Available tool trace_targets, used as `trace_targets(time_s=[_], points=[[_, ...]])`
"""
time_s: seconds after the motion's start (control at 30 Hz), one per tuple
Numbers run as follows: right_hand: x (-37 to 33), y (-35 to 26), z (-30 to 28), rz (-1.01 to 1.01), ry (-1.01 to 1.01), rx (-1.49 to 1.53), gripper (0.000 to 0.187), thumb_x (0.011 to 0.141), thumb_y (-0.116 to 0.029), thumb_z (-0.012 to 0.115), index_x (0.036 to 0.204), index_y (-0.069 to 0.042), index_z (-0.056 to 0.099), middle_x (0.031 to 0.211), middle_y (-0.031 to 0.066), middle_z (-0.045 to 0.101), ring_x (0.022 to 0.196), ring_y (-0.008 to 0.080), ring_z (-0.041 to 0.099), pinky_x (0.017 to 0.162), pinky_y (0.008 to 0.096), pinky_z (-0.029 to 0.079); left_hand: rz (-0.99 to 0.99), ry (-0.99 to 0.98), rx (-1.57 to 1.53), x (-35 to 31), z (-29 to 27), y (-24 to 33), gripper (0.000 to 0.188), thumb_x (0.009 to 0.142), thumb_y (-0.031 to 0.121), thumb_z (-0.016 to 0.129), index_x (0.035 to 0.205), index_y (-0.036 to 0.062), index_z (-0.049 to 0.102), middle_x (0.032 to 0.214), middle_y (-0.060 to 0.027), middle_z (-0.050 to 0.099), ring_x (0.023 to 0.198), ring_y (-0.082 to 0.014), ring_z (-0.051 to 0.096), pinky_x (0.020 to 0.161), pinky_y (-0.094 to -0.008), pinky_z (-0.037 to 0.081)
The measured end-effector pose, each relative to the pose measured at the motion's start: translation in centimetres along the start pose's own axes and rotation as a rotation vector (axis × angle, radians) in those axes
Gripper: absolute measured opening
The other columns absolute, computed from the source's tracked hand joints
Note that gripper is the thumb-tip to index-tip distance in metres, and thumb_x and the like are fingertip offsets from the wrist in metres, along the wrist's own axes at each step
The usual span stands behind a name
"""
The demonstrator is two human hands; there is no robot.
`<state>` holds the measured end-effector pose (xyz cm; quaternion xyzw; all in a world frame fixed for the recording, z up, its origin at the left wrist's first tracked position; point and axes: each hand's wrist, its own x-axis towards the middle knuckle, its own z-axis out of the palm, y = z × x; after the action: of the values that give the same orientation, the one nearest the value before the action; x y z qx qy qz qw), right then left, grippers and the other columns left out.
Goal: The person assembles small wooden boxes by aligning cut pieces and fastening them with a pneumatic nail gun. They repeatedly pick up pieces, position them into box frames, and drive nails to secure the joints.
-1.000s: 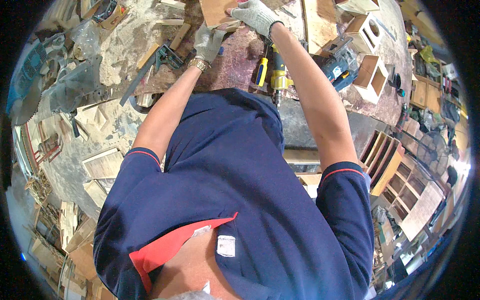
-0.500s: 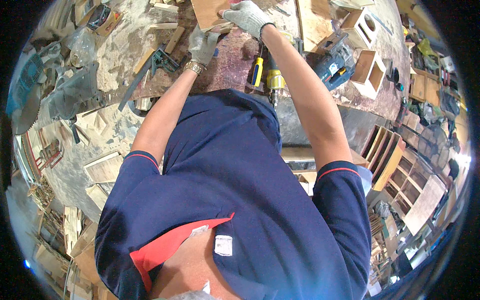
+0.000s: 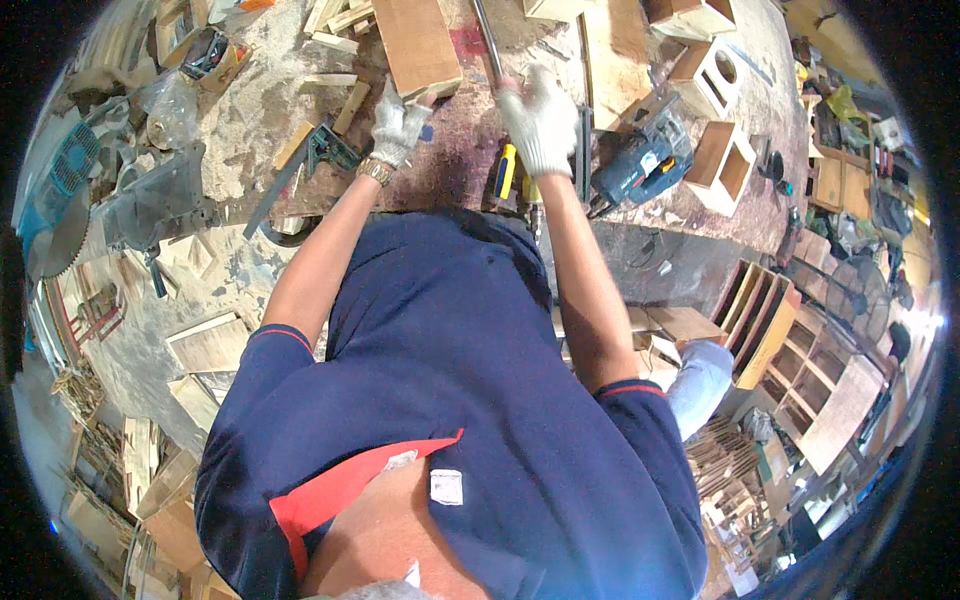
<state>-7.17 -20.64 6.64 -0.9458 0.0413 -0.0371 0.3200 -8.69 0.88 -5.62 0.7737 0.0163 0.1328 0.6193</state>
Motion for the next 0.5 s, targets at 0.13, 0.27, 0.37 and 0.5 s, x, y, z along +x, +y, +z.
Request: trace_targets(time_s=[0.13,0.27,0.37,0.5], points=[[-4.5,3.4,-1.8,0.19,0.13,-0.318,0.071,0.083,-0.038,0.077,0.138,0.002,0.056,0.113,0.026,0.07,0.098,0.04,0.071,0.085,0.0471,0.056,-0.221,0.106,-0.089,0.8,-1.9,1.3,0.062,0.106,0.032,0.061,0.15,-0.0066,0.042,0.128,-0.016,0.065,0.114,-0.0181,0.063,0.097,-0.0336,0.051],[-5.7,5.1,0.5,0.278,-0.147,-0.217,0.109,0.078,-0.034,0.08,0.16,0.005,0.019,0.115,0.0329,0.069,0.105,0.0477,0.069,0.093,0.0499,0.055,-0.197,0.221,-0.073,4.9,-2.9,4.1,0.058,0.099,0.049,0.069,0.126,-0.0012,0.058,0.102,-0.0086,0.066,0.09,-0.0177,0.062,0.082,-0.0347,0.052],[-4.6,4.6,1.5,0.339,-0.197,-0.239,0.114,0.08,-0.031,0.075,0.163,0.001,0.004,0.108,0.0318,0.071,0.1,0.0487,0.07,0.089,0.0499,0.057,-0.465,-0.063,0.249,8.8,-3.4,5.4,0.068,0.092,0.048,0.077,0.131,-0.0037,0.057,0.113,-0.0179,0.072,0.099,-0.0266,0.068,0.09,-0.0383,0.054],[-3.1,1.4,-2.4,0.397,-0.127,-0.329,0.073,0.084,-0.032,0.073,0.145,-0.002,0.048,0.101,0.028,0.074,0.096,0.0441,0.073,0.085,0.0496,0.057,-0.344,-0.075,0.116,9.8,-2.4,5.2,0.078,0.084,0.057,0.08,0.126,-0.0049,0.06,0.11,-0.0249,0.073,0.098,-0.035,0.072,0.087,-0.0439,0.056]])
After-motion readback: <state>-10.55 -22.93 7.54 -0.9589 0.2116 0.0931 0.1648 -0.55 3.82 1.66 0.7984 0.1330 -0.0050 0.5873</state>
